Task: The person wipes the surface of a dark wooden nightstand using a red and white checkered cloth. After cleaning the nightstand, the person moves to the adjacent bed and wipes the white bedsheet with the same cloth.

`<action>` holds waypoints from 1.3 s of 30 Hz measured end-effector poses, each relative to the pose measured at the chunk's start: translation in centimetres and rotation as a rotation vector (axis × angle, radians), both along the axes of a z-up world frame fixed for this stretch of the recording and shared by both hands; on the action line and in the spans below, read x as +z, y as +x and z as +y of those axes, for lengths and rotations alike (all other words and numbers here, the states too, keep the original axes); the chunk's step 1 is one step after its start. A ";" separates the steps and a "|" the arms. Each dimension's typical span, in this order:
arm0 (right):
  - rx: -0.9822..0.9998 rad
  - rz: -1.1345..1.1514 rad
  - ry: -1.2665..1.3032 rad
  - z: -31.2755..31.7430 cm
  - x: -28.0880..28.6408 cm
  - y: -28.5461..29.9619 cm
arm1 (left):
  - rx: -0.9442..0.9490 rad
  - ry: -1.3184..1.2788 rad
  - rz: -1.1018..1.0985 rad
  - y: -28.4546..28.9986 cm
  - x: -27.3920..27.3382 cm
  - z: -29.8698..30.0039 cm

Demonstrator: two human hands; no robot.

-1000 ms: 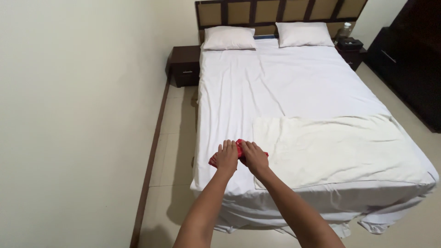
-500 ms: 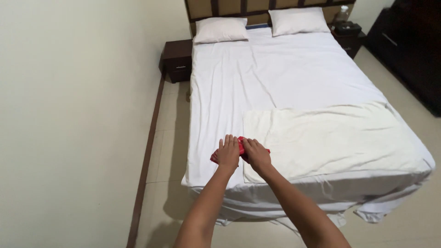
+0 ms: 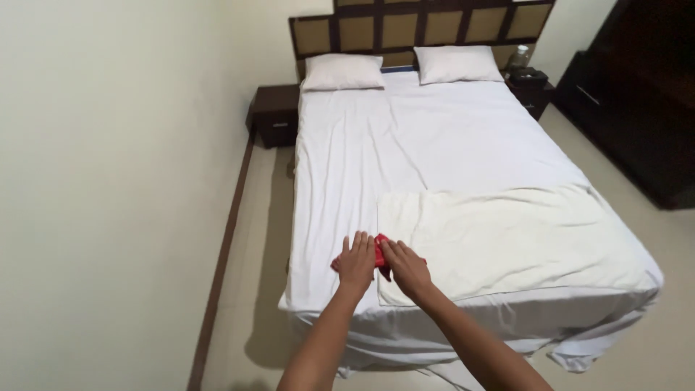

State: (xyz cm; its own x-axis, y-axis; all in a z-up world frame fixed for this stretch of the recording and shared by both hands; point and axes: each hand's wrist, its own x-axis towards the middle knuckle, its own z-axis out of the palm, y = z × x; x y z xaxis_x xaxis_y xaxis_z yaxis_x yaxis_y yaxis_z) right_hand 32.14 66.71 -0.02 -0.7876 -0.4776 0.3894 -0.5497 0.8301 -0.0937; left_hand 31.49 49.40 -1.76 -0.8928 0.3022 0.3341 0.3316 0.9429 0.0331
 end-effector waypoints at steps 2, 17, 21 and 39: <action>-0.004 -0.003 0.044 0.4 0.1 0.0 | 0.005 0.025 0.044 0.0 -0.8 0.5; -0.051 -0.034 0.035 -1.5 1.1 3.5 | -0.023 0.069 0.097 1.5 -2.1 -1.2; -0.040 -0.088 0.033 -2.2 1.8 4.1 | -0.003 0.122 0.085 1.7 -3.6 -1.2; 0.004 -0.030 0.070 2.2 3.3 4.4 | 0.089 0.055 0.138 2.2 -3.6 3.0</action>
State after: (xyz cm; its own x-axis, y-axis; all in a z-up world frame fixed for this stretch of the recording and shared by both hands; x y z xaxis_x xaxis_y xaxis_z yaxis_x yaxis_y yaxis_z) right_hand 36.57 68.93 3.31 -0.7968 -0.5056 0.3310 -0.5504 0.8332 -0.0524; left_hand 33.66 52.41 -5.36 -0.8596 0.2016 0.4695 0.2514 0.9668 0.0451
